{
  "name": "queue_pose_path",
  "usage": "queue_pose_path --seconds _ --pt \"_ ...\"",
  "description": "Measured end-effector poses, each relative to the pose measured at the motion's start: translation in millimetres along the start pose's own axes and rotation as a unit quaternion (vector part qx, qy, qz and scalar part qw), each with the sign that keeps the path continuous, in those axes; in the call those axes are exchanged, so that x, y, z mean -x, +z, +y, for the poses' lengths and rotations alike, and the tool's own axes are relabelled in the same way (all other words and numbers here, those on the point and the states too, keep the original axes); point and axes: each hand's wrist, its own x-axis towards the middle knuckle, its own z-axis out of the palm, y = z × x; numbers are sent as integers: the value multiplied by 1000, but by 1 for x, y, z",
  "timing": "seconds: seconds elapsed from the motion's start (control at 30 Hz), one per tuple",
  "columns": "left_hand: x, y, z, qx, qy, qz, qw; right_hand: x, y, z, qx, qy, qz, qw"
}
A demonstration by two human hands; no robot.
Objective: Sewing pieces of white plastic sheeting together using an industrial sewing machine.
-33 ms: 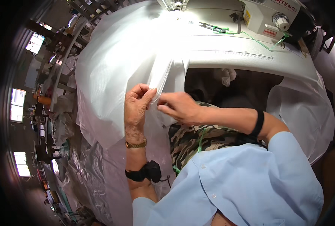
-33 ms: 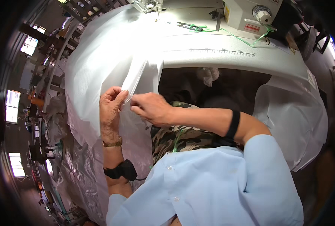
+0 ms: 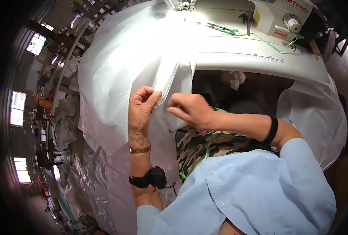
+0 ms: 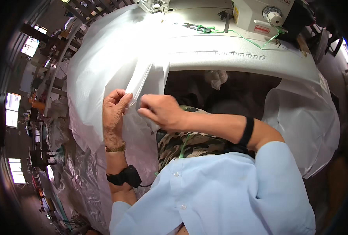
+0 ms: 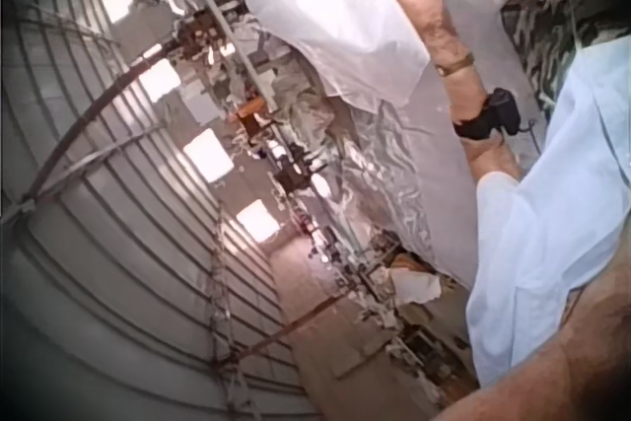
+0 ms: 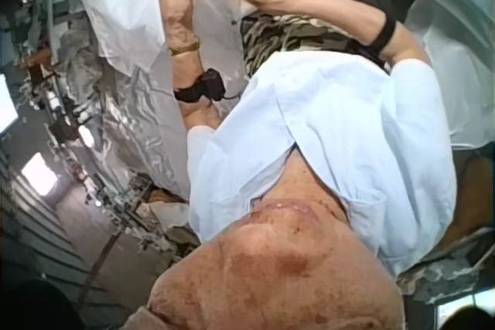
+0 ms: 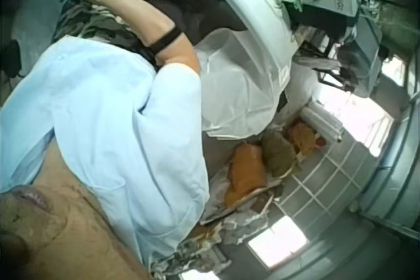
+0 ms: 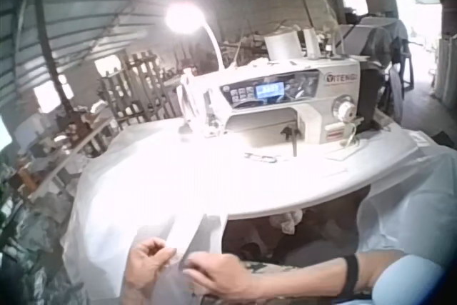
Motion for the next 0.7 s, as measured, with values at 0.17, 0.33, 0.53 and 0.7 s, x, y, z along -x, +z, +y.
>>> queue_pose_path --seconds 0.17,0.33,0.53,0.7 --pt "-1 4 9 -23 -14 -17 999 41 -20 24 -21 198 64 978" --pt "-1 15 5 -18 -9 -43 999 34 -6 55 3 182 12 983" --pt "-2 7 6 -143 52 -34 988 50 -30 22 -175 174 -24 969" --pt "3 39 4 -93 38 -100 990 41 -36 -16 -82 91 -50 991"
